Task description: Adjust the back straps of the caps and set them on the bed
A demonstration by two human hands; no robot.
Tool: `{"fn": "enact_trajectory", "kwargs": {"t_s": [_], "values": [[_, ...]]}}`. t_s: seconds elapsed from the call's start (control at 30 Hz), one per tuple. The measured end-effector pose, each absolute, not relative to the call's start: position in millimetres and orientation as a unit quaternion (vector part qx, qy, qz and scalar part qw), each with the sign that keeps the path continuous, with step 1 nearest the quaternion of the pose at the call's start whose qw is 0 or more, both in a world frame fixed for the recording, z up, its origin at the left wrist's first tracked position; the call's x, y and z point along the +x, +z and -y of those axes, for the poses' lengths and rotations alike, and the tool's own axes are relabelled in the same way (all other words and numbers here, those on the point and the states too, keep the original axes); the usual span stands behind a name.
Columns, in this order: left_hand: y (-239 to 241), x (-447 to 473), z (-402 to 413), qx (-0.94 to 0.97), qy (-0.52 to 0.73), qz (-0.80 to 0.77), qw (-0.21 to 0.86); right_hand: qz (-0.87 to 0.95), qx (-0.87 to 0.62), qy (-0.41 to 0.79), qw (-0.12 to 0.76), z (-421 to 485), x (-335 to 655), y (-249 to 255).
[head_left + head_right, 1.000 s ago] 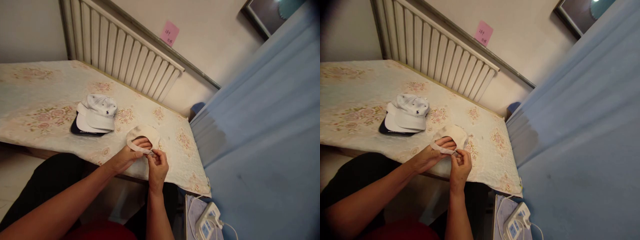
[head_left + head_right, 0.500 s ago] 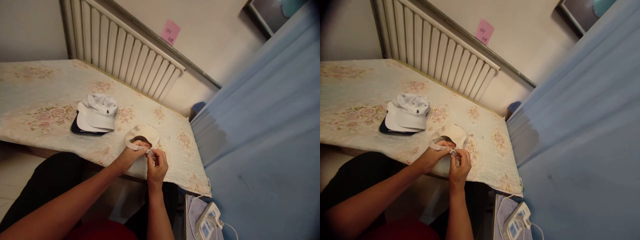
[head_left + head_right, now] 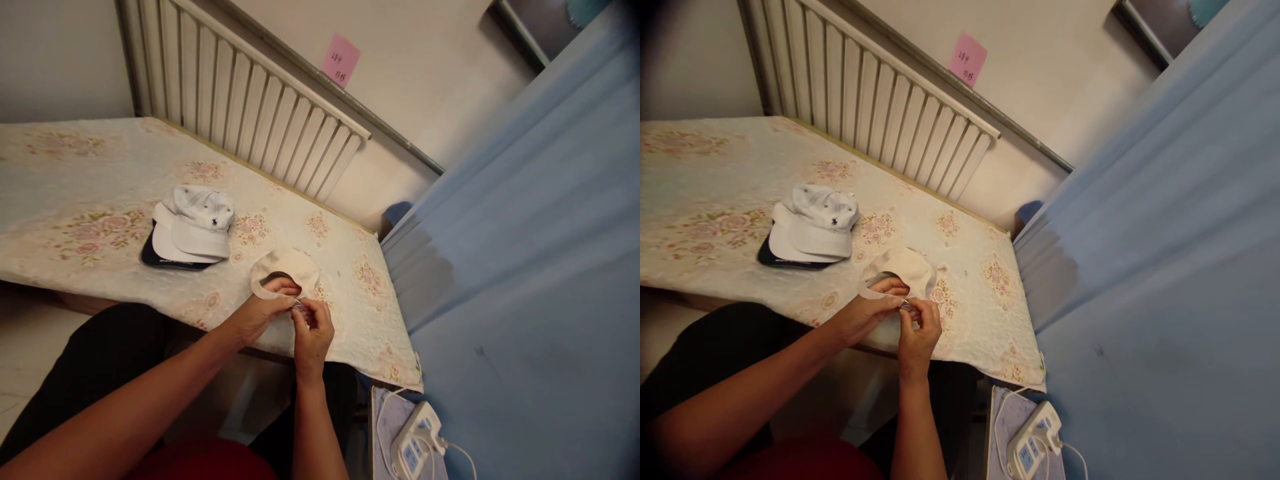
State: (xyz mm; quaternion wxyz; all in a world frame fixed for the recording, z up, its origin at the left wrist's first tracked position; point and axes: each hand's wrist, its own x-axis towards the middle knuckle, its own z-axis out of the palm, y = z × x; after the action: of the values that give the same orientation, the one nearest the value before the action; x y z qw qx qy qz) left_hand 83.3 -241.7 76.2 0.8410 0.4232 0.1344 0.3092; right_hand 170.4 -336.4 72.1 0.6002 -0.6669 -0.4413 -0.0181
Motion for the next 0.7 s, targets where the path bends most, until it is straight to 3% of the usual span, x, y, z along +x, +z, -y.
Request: {"fn": "enact_trajectory", "kwargs": {"t_s": [0.7], "values": [[75,88,247,0.480,0.368,-0.177,0.776,0.419,-0.654,0.023,0.629,335,173,64]]}}
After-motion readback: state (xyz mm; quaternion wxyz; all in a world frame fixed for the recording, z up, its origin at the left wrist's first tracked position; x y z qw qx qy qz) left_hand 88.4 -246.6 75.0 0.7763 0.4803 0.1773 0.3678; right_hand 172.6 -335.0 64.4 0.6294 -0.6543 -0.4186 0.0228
